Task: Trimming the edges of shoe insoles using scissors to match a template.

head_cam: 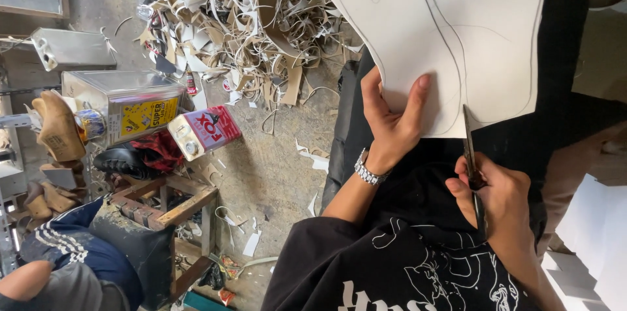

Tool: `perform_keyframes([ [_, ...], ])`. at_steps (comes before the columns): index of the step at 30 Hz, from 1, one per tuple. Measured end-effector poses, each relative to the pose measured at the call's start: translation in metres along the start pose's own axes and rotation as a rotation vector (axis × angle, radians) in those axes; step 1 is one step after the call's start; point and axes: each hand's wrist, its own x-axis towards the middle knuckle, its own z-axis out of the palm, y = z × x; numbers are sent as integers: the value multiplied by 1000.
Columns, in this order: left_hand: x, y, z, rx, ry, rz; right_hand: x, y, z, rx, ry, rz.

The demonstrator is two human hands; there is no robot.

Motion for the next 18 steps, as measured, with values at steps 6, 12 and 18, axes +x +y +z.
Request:
perform_keyframes([
  [6, 0, 4, 1, -3, -56, 41, 8, -8, -3, 77, -47, 19],
  [12, -6, 8, 9, -40, -61, 49, 7, 5, 2, 51, 19, -9],
  [18, -10, 4, 10, -5, -39, 45, 6, 2, 5, 11, 66, -40],
])
